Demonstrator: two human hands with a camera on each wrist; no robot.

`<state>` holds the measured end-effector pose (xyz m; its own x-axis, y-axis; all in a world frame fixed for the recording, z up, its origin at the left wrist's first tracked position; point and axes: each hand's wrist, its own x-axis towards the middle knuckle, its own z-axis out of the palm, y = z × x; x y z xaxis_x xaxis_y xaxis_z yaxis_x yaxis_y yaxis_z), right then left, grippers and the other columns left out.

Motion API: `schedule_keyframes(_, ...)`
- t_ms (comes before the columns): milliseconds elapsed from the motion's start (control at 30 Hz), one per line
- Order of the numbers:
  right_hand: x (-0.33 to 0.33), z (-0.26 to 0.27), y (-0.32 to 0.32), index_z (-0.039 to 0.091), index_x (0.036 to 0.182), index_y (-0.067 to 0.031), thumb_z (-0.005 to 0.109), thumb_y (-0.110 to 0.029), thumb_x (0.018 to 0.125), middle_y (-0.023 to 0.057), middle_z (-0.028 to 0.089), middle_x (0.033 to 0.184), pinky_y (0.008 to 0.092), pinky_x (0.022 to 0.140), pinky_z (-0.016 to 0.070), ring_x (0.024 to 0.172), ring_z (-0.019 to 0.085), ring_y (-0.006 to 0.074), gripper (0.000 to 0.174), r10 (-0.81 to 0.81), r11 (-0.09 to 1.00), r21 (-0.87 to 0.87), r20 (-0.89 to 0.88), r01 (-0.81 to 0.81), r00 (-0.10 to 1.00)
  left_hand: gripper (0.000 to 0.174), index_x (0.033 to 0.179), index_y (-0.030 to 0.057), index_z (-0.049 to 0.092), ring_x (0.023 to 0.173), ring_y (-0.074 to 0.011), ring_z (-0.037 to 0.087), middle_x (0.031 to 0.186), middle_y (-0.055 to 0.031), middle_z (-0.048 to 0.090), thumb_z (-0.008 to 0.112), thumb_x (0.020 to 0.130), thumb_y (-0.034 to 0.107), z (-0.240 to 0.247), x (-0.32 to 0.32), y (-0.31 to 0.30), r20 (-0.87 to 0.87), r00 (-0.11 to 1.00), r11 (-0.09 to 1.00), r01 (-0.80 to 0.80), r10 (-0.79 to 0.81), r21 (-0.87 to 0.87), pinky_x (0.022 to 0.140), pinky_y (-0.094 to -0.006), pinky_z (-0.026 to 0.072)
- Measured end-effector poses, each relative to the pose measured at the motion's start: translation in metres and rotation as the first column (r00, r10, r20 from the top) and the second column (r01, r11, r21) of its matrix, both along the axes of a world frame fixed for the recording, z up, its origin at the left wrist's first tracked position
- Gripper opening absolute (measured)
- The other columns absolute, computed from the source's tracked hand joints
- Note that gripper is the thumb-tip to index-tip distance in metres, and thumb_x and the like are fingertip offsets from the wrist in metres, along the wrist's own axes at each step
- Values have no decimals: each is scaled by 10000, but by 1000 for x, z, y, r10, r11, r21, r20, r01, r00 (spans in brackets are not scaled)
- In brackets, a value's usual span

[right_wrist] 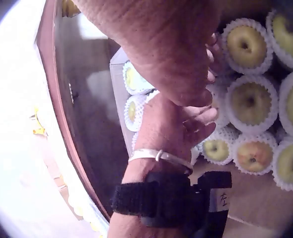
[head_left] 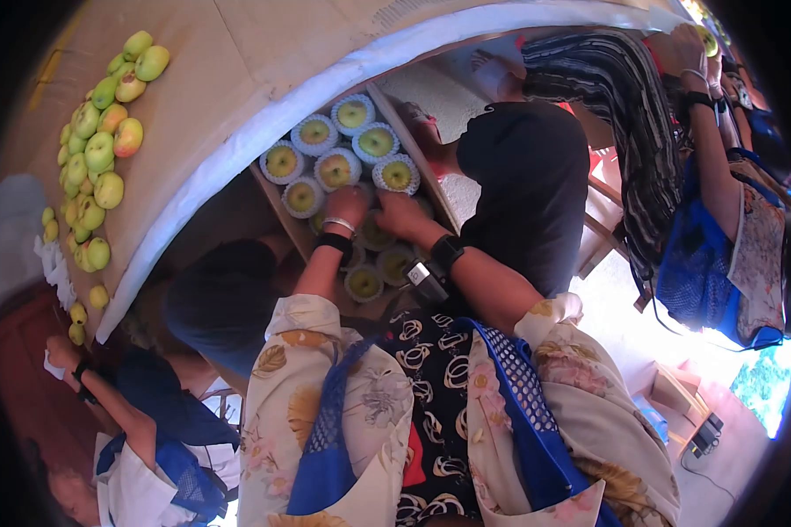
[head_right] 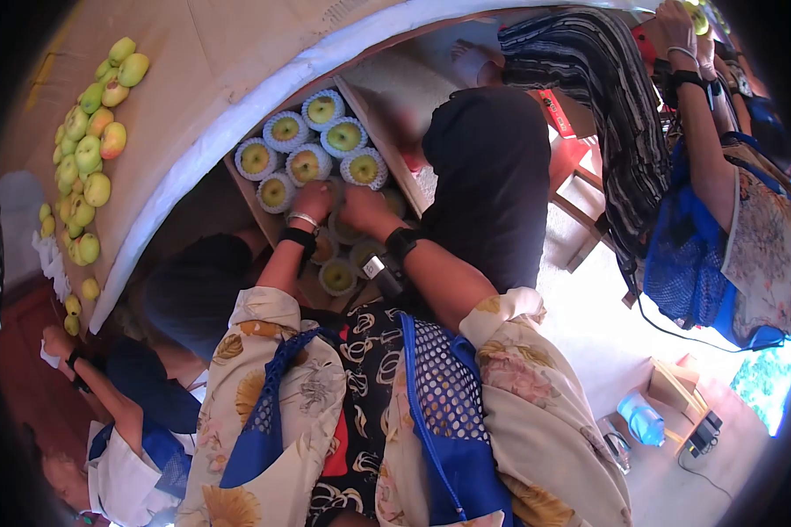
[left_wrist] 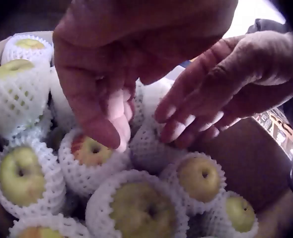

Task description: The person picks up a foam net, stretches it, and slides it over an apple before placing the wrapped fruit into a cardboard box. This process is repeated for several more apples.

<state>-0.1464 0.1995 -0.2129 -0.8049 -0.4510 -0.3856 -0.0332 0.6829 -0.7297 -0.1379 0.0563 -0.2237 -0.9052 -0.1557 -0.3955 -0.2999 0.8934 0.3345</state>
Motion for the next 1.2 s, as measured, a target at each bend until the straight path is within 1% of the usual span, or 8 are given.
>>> schedule_keyframes(100,0,-6,-3,598,865,12,575,-182,705,216,610,879,418,769,454,854,581,373,252,-83,991,-106,-49,77,995,227,855,108,671,821,-332,607,880,-138,637,503,765,231,-10,-1,-10,-102,986,990,-125,131,61,737,-421,478)
schedule_keyframes(167,-5,-16,-3,599,861,15,568,-184,709,210,612,878,411,770,454,848,582,371,253,-120,979,-175,-80,105,990,219,827,119,678,821,-330,608,871,-141,637,515,752,246,-17,-8,-12,-93,995,999,-34,36,28,738,-414,482)
schedule_keyframes(367,-25,-6,3,619,957,5,571,-203,730,206,616,912,381,773,460,859,615,303,311,-48,980,-188,106,67,993,229,788,105,680,831,-333,607,866,-145,637,509,749,252,-4,-27,-14,23,994,994,-107,106,16,736,-416,487)
schedule_keyframes(500,-12,-9,-1,615,963,1,572,-206,732,205,617,912,371,759,466,859,618,286,313,-72,974,-217,-47,60,996,236,796,90,676,846,-332,605,888,-144,635,510,750,251,4,-29,-8,45,997,997,-56,58,-56,750,-418,484)
schedule_keyframes(567,-13,-17,-1,610,963,4,579,-208,722,204,618,912,369,761,467,869,612,302,323,-91,968,-238,-53,76,994,233,839,110,678,860,-321,603,904,-148,632,530,735,256,-4,-24,-13,-11,997,994,-71,73,86,769,-396,480)
schedule_keyframes(800,-10,-12,-4,606,973,-2,605,-219,687,203,619,927,373,758,472,867,602,341,359,35,986,-160,-49,-42,998,189,836,108,668,883,-303,596,892,-132,634,561,729,221,-23,-4,0,-34,992,974,-113,122,195,780,-373,465)
schedule_keyframes(1100,-7,-9,-4,613,1035,-33,595,-187,681,204,625,906,377,773,472,861,610,327,387,96,981,-163,-48,-103,994,176,823,123,668,865,-311,593,881,-138,629,535,717,167,-21,1,-4,-20,989,961,149,-149,233,758,-384,463)
schedule_keyframes(1200,-10,-6,-9,615,1044,-45,591,-172,676,203,625,898,376,769,473,859,609,333,391,115,987,-107,-43,-119,992,177,828,133,683,896,-329,579,906,-161,624,602,721,248,-20,3,-5,-11,999,964,33,-31,263,796,-420,447)
